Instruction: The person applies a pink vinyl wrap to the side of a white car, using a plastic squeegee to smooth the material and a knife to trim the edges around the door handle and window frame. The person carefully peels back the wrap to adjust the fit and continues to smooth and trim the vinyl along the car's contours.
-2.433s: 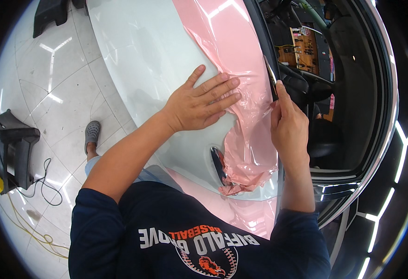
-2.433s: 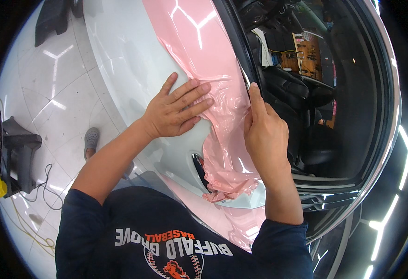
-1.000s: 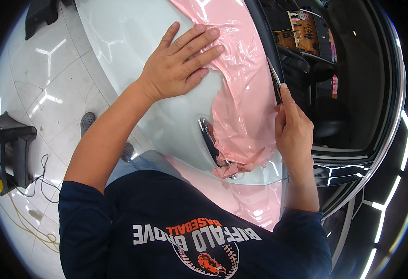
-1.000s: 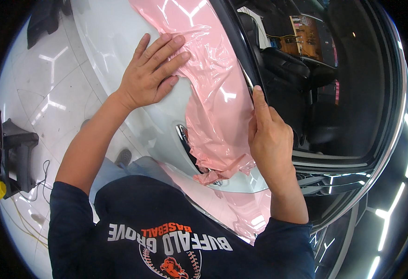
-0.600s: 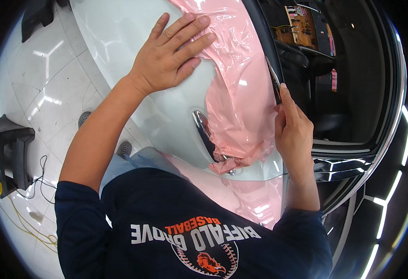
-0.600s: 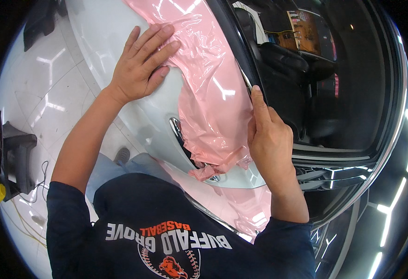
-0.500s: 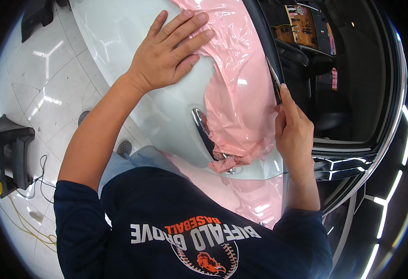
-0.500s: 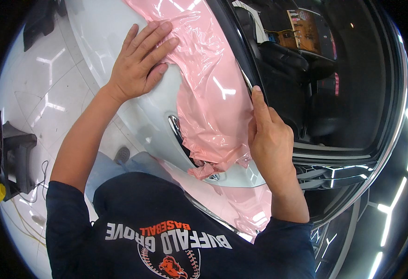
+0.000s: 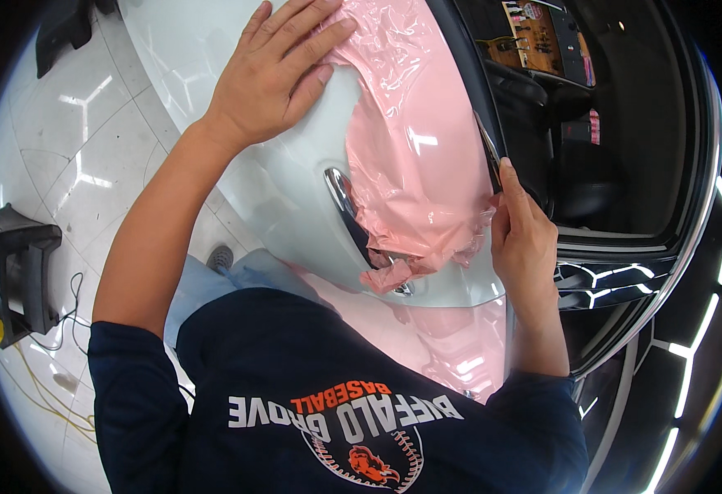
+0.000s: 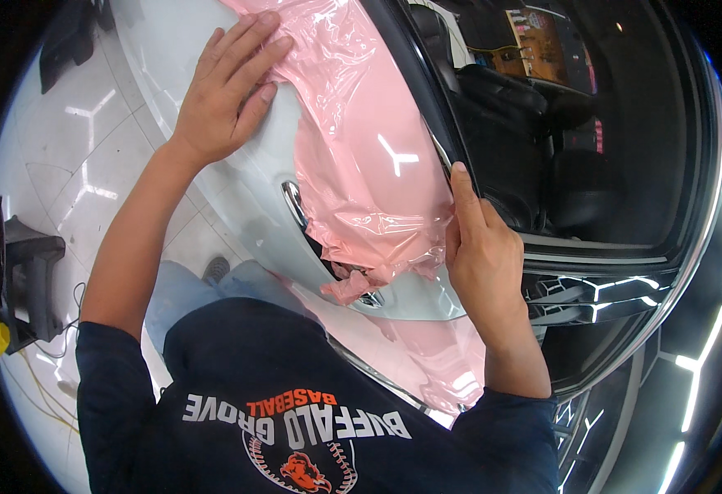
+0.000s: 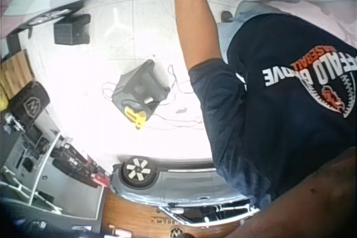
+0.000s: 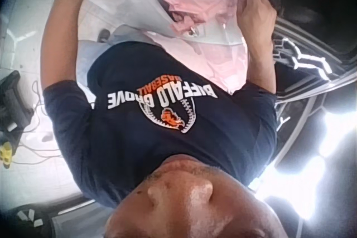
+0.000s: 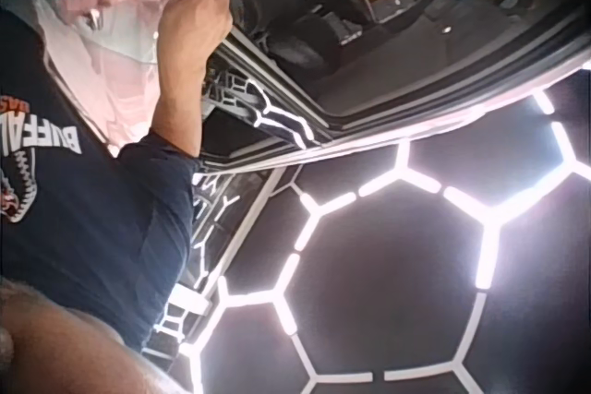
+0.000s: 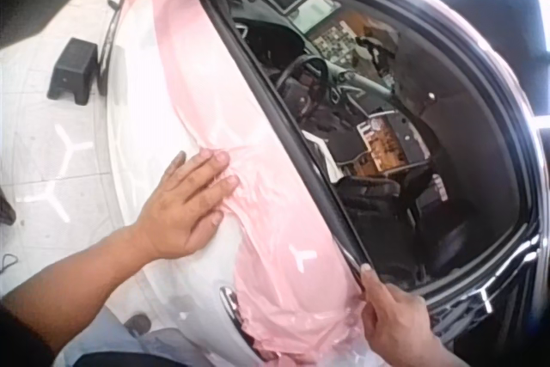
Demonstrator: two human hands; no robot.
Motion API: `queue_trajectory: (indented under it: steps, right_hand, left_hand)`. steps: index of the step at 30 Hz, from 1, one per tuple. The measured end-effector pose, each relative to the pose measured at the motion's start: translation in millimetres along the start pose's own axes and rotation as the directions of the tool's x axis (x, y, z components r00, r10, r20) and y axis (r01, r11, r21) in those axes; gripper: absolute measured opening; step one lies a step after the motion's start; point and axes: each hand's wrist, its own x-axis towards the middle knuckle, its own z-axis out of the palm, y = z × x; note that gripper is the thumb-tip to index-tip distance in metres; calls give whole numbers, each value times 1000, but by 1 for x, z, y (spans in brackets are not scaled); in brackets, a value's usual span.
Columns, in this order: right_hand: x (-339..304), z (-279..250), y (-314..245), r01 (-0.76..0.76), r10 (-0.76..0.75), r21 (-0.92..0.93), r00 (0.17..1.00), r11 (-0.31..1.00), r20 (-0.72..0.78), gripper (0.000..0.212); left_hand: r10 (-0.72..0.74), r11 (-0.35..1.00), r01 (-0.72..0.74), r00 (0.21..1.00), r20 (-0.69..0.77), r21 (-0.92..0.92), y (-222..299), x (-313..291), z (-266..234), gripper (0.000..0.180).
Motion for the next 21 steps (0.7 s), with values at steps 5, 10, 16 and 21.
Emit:
queue_trajectory:
  steps: [5, 10, 16, 21]
  right_hand:
    - [-19, 1, 8, 9, -9, 33, 1000, 999, -24, 64]
    - [-28, -7, 9, -61, 61, 29, 998, 998, 0, 56]
    - [-43, -6, 20, -47, 47, 4, 999, 999, 2, 58]
    - [-51, -5, 22, -37, 37, 7, 999, 999, -16, 59]
  left_hand:
    - [-132, 991, 131, 991, -37, -30, 40, 5, -12, 44]
    - [38, 922, 11, 992, 120, -387, 173, 18, -29, 43]
    - [14, 981, 41, 961, 277, -191, 232, 7, 3, 38]
    - [44, 991, -16, 976, 213, -131, 233, 2, 12, 30]
